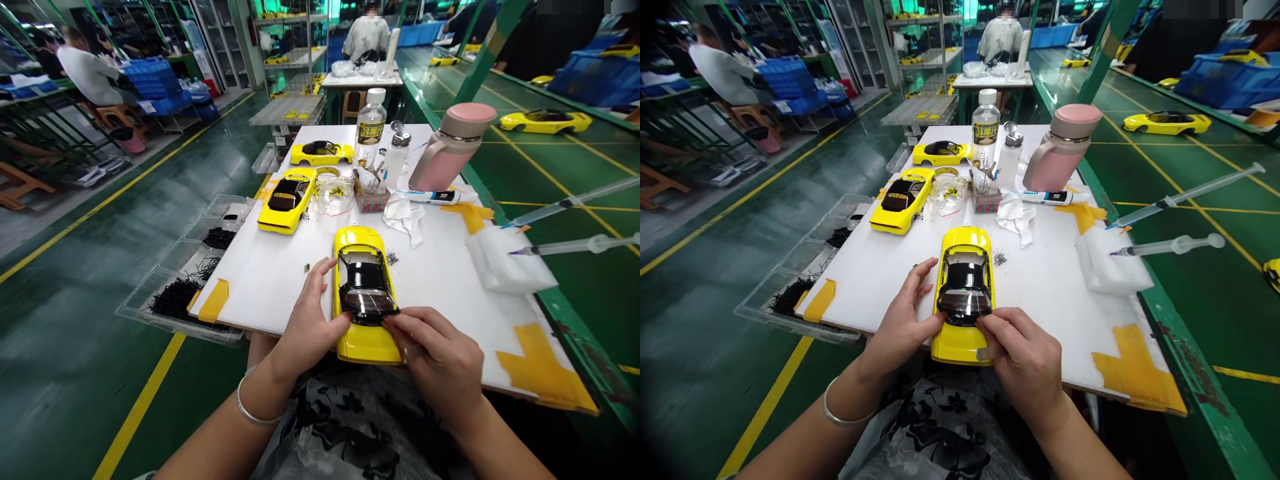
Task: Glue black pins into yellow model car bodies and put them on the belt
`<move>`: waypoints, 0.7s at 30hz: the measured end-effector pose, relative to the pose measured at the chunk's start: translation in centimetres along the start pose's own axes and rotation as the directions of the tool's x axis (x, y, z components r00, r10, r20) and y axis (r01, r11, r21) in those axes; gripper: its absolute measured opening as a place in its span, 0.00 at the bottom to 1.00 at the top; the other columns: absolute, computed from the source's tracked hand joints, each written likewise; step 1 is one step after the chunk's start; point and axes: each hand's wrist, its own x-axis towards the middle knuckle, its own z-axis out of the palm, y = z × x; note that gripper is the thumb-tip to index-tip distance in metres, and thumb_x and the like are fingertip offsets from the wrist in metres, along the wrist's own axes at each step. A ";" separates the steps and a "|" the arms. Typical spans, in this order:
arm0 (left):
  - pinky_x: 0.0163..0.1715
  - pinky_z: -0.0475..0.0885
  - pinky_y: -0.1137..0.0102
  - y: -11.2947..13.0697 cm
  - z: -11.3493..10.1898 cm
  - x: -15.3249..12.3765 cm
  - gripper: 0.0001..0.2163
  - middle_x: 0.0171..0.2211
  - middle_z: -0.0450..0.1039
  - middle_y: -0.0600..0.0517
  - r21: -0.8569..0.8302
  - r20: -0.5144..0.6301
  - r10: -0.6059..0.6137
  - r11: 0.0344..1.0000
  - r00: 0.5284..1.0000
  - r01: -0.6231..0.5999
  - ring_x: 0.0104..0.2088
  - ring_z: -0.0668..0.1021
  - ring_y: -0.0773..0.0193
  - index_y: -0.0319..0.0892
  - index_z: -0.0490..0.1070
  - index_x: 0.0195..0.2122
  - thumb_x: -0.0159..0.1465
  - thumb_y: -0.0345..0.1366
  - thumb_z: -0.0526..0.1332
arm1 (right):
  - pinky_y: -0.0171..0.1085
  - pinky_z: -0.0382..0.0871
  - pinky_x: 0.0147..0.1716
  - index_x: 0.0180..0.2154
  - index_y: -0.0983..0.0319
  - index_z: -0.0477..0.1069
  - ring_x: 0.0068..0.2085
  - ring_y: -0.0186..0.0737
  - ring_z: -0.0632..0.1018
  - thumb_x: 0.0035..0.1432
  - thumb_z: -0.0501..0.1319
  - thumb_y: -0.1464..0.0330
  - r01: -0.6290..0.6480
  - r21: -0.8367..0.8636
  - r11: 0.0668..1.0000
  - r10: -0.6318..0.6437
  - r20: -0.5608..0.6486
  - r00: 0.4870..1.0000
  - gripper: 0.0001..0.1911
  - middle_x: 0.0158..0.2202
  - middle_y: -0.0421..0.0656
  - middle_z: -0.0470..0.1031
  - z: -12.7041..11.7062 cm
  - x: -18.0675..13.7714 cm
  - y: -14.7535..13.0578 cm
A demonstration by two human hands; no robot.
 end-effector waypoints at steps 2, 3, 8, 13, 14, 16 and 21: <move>0.73 0.57 0.52 0.6 0.2 0.3 0.38 0.72 0.58 0.45 0.025 0.009 -0.020 1.000 1.000 0.019 0.72 0.62 0.48 0.46 0.58 0.69 0.57 0.26 0.64 | 0.31 0.75 0.35 0.41 0.61 0.78 0.35 0.34 0.82 0.66 0.64 0.78 -0.033 0.026 0.999 0.033 0.000 0.999 0.07 0.37 0.42 0.81 -0.1 -0.2 0.3; 0.73 0.57 0.52 0.8 0.2 0.4 0.38 0.71 0.59 0.45 0.031 0.010 -0.028 0.999 1.000 0.028 0.72 0.63 0.47 0.45 0.59 0.69 0.56 0.26 0.63 | 0.31 0.76 0.35 0.42 0.61 0.78 0.35 0.34 0.82 0.66 0.65 0.78 -0.053 0.034 0.998 0.054 -0.003 0.999 0.07 0.37 0.42 0.81 -0.2 -0.2 0.5; 0.72 0.59 0.51 1.0 0.3 0.5 0.38 0.69 0.62 0.44 0.031 0.007 -0.052 0.998 0.999 0.052 0.70 0.65 0.46 0.44 0.60 0.69 0.54 0.26 0.63 | 0.32 0.76 0.35 0.43 0.59 0.79 0.35 0.35 0.82 0.65 0.66 0.77 -0.108 0.044 0.993 0.110 -0.022 0.994 0.08 0.38 0.41 0.82 -1.2 -0.6 1.2; 0.72 0.58 0.52 0.6 0.4 0.6 0.38 0.70 0.62 0.45 0.027 0.005 -0.037 0.999 0.999 0.036 0.70 0.65 0.48 0.44 0.60 0.69 0.55 0.27 0.63 | 0.31 0.75 0.33 0.45 0.61 0.80 0.35 0.34 0.82 0.66 0.65 0.75 -0.048 0.097 0.994 0.045 0.032 0.998 0.08 0.38 0.43 0.81 -1.7 -0.7 0.9; 0.72 0.58 0.53 0.5 0.4 0.6 0.38 0.70 0.62 0.45 0.027 0.004 -0.035 0.999 0.999 0.034 0.70 0.65 0.48 0.44 0.60 0.69 0.55 0.27 0.63 | 0.31 0.75 0.34 0.46 0.62 0.80 0.36 0.34 0.81 0.68 0.64 0.75 -0.036 0.116 0.993 0.032 0.035 0.999 0.08 0.39 0.44 0.80 -1.8 -0.8 0.8; 0.72 0.58 0.52 0.4 0.3 0.5 0.36 0.70 0.62 0.46 0.034 0.001 -0.036 0.999 0.999 0.036 0.71 0.65 0.49 0.45 0.60 0.69 0.57 0.28 0.63 | 0.32 0.75 0.36 0.49 0.61 0.79 0.39 0.36 0.81 0.71 0.59 0.73 -0.060 0.158 0.986 0.059 0.014 0.998 0.11 0.41 0.45 0.80 -2.2 -0.9 1.1; 0.75 0.53 0.52 -0.3 -0.3 0.1 0.37 0.73 0.58 0.48 -0.112 0.038 -0.083 0.990 0.996 0.087 0.74 0.59 0.48 0.51 0.59 0.69 0.59 0.32 0.67 | 0.40 0.74 0.38 0.45 0.60 0.82 0.41 0.42 0.79 0.77 0.46 0.62 -0.241 0.163 0.957 0.257 -0.085 0.963 0.25 0.40 0.47 0.78 -4.1 -0.8 3.6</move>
